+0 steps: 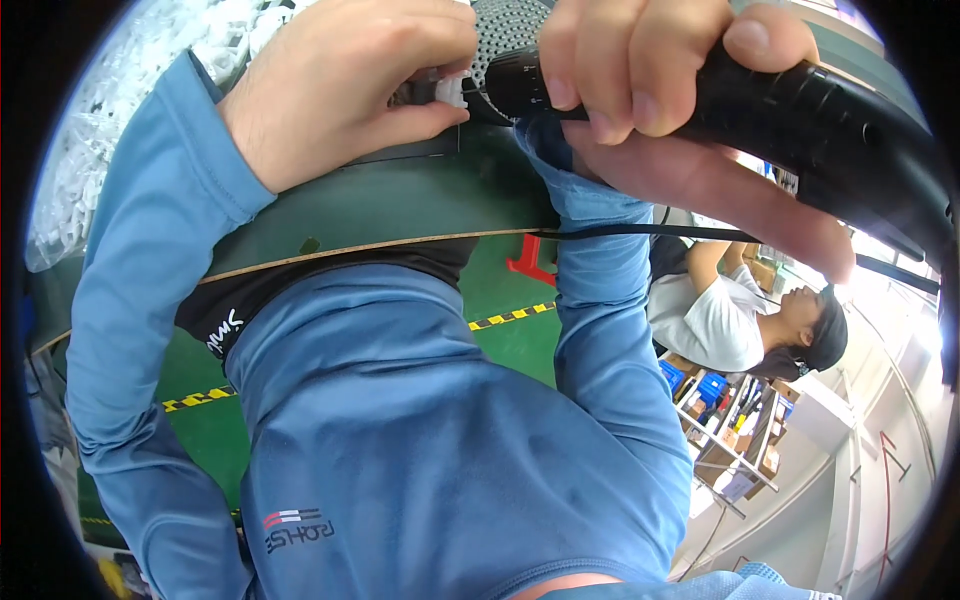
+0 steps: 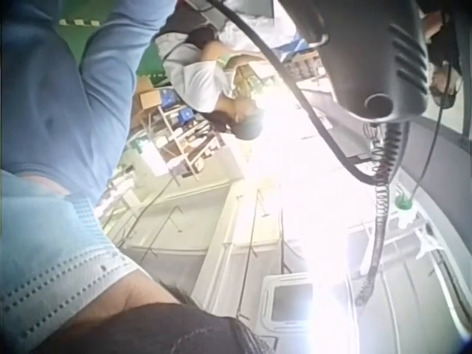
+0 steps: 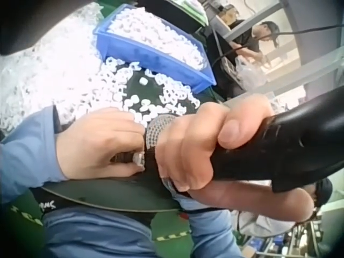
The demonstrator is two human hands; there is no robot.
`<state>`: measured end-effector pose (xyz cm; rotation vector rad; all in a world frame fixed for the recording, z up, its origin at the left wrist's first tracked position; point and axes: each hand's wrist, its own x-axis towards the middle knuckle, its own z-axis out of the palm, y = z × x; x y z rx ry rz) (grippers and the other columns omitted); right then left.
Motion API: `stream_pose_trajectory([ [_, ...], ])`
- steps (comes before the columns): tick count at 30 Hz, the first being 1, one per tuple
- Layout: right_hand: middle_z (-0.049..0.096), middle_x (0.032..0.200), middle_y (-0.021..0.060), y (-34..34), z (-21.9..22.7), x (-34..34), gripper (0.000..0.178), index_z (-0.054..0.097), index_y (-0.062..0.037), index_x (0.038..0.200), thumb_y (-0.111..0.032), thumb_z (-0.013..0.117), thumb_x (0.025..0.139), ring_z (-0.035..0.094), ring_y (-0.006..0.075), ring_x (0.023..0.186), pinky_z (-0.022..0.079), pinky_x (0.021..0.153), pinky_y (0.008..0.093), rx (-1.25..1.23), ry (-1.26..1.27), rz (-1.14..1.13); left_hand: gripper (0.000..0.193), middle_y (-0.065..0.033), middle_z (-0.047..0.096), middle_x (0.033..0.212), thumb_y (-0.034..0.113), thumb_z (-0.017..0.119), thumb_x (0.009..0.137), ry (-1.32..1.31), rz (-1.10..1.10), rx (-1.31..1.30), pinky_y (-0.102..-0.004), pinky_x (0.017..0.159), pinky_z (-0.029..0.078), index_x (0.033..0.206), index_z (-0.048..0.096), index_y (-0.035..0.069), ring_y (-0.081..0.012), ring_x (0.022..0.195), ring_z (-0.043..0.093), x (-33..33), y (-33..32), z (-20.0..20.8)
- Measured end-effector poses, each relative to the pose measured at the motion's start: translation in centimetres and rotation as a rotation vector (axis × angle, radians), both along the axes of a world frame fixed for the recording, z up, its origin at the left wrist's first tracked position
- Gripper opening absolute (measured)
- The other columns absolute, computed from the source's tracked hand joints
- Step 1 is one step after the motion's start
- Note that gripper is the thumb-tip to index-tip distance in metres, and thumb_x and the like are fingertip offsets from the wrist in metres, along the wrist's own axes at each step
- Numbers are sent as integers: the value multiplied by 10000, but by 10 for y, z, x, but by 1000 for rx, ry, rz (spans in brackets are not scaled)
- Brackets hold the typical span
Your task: Assembling small plastic components using an electric screwdriver at a factory workbench.
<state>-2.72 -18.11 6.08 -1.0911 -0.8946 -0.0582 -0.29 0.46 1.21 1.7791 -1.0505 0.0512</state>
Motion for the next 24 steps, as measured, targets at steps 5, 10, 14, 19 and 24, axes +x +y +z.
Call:
stream_pose_trajectory([
  [5, 572, 808, 79, -5, -1, 5, 880, 462, -30, 1299, -804, 487, 881, 575, 192, 623, 505, 579, 342, 9, 4, -8, 279, -113, 631, 931, 159, 772, 745, -4, -17, 60, -395, 810, 472, 973, 661, 42, -317, 901, 594, 3, -1, 3],
  [10, 574, 809, 84, -10, -4, 5, 875, 460, -26, 1294, -796, 502, 882, 580, 196, 626, 507, 578, 343, 36, 9, 7, 269, -112, 619, 917, 158, 784, 742, 37, -21, 11, -392, 797, 466, 946, 650, 44, -315, 883, 588, 3, 1, 1],
  [14, 575, 810, 87, -8, -6, 5, 870, 458, -22, 1291, -790, 513, 884, 584, 199, 628, 509, 578, 344, 58, 3, 5, 306, -95, 591, 923, 44, 792, 719, -139, -3, 139, -382, 809, 455, 983, 636, 34, -292, 857, 550, -1, -3, -16],
  [19, 576, 811, 91, -16, -5, 6, 866, 456, -19, 1287, -783, 525, 885, 587, 203, 630, 511, 577, 345, 93, -1, 11, 313, -92, 520, 846, 59, 799, 710, -205, 19, 97, -380, 774, 437, 936, 583, 34, -292, 814, 525, -1, -2, -17],
  [24, 541, 727, 80, -36, -9, 10, 903, 460, -4, 1210, -832, 506, 851, 532, 179, 540, 486, 518, 319, 90, 99, -173, 315, -91, 513, 839, 57, 805, 707, -180, 3, 91, -380, 751, 431, 931, 584, 35, -284, 800, 523, 3, -10, -11],
])
